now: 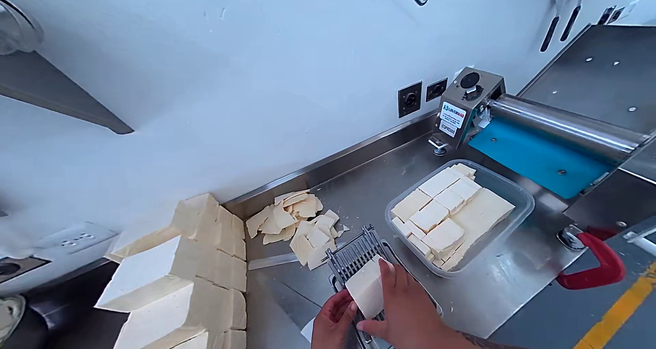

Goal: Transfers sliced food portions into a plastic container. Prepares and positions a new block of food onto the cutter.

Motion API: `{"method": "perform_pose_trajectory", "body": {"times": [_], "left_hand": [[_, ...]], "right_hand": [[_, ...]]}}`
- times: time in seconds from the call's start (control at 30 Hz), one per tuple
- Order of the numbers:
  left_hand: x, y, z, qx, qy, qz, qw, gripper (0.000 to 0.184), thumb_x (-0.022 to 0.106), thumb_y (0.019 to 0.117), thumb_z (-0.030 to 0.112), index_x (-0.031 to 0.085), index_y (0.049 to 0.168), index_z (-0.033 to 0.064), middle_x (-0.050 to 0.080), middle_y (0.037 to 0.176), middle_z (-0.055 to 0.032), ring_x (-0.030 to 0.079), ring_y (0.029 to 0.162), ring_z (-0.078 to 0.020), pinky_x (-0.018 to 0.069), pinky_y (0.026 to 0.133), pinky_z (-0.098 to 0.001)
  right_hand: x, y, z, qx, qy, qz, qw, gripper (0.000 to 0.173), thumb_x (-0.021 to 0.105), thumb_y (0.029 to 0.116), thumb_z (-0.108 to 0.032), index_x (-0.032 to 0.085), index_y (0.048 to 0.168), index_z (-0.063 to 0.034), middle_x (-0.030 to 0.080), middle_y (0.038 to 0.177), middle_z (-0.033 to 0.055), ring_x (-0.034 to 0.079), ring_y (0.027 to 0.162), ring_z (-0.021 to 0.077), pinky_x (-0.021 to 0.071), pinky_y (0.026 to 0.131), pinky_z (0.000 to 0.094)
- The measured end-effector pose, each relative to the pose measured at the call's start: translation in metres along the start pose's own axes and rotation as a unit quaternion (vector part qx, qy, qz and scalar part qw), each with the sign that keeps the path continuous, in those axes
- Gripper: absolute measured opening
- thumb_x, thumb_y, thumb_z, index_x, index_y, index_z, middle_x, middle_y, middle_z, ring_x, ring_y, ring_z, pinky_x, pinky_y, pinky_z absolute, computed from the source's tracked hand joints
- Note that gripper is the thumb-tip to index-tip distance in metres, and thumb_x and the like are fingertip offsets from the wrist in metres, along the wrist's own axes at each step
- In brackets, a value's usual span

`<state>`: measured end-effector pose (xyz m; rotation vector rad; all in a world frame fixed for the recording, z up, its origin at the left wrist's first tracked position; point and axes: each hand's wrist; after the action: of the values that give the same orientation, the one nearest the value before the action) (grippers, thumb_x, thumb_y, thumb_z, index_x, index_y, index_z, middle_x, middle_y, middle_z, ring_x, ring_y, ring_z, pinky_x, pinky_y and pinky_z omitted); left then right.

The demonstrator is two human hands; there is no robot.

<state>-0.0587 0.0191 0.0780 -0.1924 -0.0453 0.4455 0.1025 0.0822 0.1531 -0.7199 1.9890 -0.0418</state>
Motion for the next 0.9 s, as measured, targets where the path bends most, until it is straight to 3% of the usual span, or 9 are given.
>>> {"method": "perform_pose_trajectory", "body": {"times": [0.23, 0.33, 0.4, 0.47, 0.53, 0.6, 0.67, 0.73, 0.9], "left_hand": [[0.008, -0.014, 0.017, 0.012, 0.017, 0.02, 1.0, 0.036, 0.068, 0.0878, -0.004, 0.053, 0.12, -0.0098, 0.064, 0.114, -0.0151, 0.071, 0.089, -0.0112, 0.0602, 0.082, -0.0264], [0.008, -0.028, 0.033, 0.122, 0.0, 0.02, 0.992, 0.034, 0.064, 0.0866, -0.007, 0.051, 0.118, -0.0094, 0.067, 0.102, -0.0031, 0.069, 0.09, -0.004, 0.0593, 0.085, -0.0242], [0.004, -0.033, 0.041, 0.214, -0.066, -0.01, 0.975, 0.028, 0.067, 0.0871, -0.004, 0.058, 0.112, 0.0055, 0.073, 0.098, 0.0088, 0.071, 0.09, -0.0021, 0.0602, 0.085, -0.024], [0.0, -0.033, 0.049, 0.244, -0.131, -0.064, 0.959, 0.028, 0.078, 0.0872, 0.015, 0.066, 0.111, 0.0226, 0.075, 0.102, 0.0124, 0.071, 0.092, -0.0017, 0.0594, 0.085, -0.0226], [0.002, -0.032, 0.055, 0.236, -0.167, -0.097, 0.952, 0.033, 0.083, 0.0828, 0.022, 0.067, 0.112, 0.026, 0.076, 0.103, 0.0121, 0.071, 0.093, -0.0012, 0.0592, 0.085, -0.022], [0.013, -0.034, 0.052, 0.21, -0.178, -0.088, 0.957, 0.033, 0.077, 0.0857, 0.008, 0.061, 0.112, 0.02, 0.075, 0.102, 0.0107, 0.071, 0.093, -0.0024, 0.0599, 0.084, -0.0239], [0.029, -0.032, 0.043, 0.156, -0.152, -0.032, 0.975, 0.027, 0.053, 0.091, -0.007, 0.051, 0.114, 0.0071, 0.073, 0.096, 0.0086, 0.071, 0.089, -0.0027, 0.0604, 0.083, -0.025], [0.042, -0.026, 0.034, 0.088, -0.125, 0.014, 0.988, 0.03, 0.04, 0.0928, -0.012, 0.045, 0.12, -0.0008, 0.071, 0.094, 0.0056, 0.07, 0.085, -0.0017, 0.0603, 0.08, -0.0237], [0.04, -0.02, 0.035, 0.001, -0.051, -0.013, 0.999, 0.044, 0.036, 0.0939, -0.011, 0.038, 0.138, -0.0103, 0.068, 0.107, -0.0064, 0.069, 0.089, -0.0054, 0.0595, 0.081, -0.0268]], "right_hand": [[-0.002, 0.004, -0.003, 0.019, 0.007, 0.019, 1.0, 0.114, 0.078, 0.0767, -0.059, 0.025, 0.161, -0.0039, 0.041, 0.152, 0.0272, 0.047, 0.137, 0.0408, 0.0421, 0.11, 0.0505], [-0.009, -0.01, 0.004, -0.054, 0.109, 0.084, 0.989, 0.11, 0.083, 0.073, -0.055, 0.033, 0.157, -0.0047, 0.047, 0.146, 0.0257, 0.051, 0.133, 0.0377, 0.044, 0.11, 0.0481], [-0.01, -0.023, 0.012, -0.169, 0.199, 0.164, 0.951, 0.102, 0.087, 0.0702, -0.047, 0.043, 0.149, 0.0014, 0.055, 0.137, 0.0271, 0.059, 0.124, 0.0363, 0.0509, 0.103, 0.0467], [-0.012, -0.034, 0.015, -0.278, 0.264, 0.179, 0.906, 0.098, 0.089, 0.0694, -0.038, 0.045, 0.145, 0.0054, 0.056, 0.133, 0.0281, 0.061, 0.12, 0.0354, 0.0539, 0.099, 0.0458], [-0.013, -0.041, 0.015, -0.333, 0.269, 0.178, 0.886, 0.098, 0.089, 0.0675, -0.035, 0.046, 0.144, 0.007, 0.056, 0.132, 0.0291, 0.061, 0.119, 0.0364, 0.0538, 0.099, 0.045], [-0.007, -0.04, 0.015, -0.309, 0.265, 0.188, 0.894, 0.099, 0.091, 0.0646, -0.033, 0.047, 0.144, 0.0065, 0.057, 0.13, 0.0305, 0.061, 0.117, 0.0384, 0.0541, 0.098, 0.046], [0.0, -0.03, 0.017, -0.228, 0.276, 0.169, 0.919, 0.101, 0.091, 0.0668, -0.034, 0.044, 0.147, 0.0047, 0.055, 0.133, 0.0308, 0.059, 0.12, 0.0397, 0.0525, 0.1, 0.0479], [-0.001, -0.015, 0.021, -0.138, 0.259, 0.1, 0.951, 0.104, 0.089, 0.071, -0.039, 0.038, 0.154, -0.0007, 0.05, 0.14, 0.0293, 0.055, 0.127, 0.0394, 0.0488, 0.105, 0.0483], [-0.017, -0.003, 0.02, -0.094, 0.177, -0.022, 0.98, 0.11, 0.085, 0.0759, -0.045, 0.027, 0.16, -0.0056, 0.045, 0.145, 0.0285, 0.049, 0.132, 0.0423, 0.0445, 0.108, 0.0519]]}}
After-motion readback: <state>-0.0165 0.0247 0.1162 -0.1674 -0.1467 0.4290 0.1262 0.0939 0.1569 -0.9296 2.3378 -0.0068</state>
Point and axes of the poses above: each hand's wrist, its own y-axis towards the middle knuckle, its own x-axis out of the palm, z = x × y
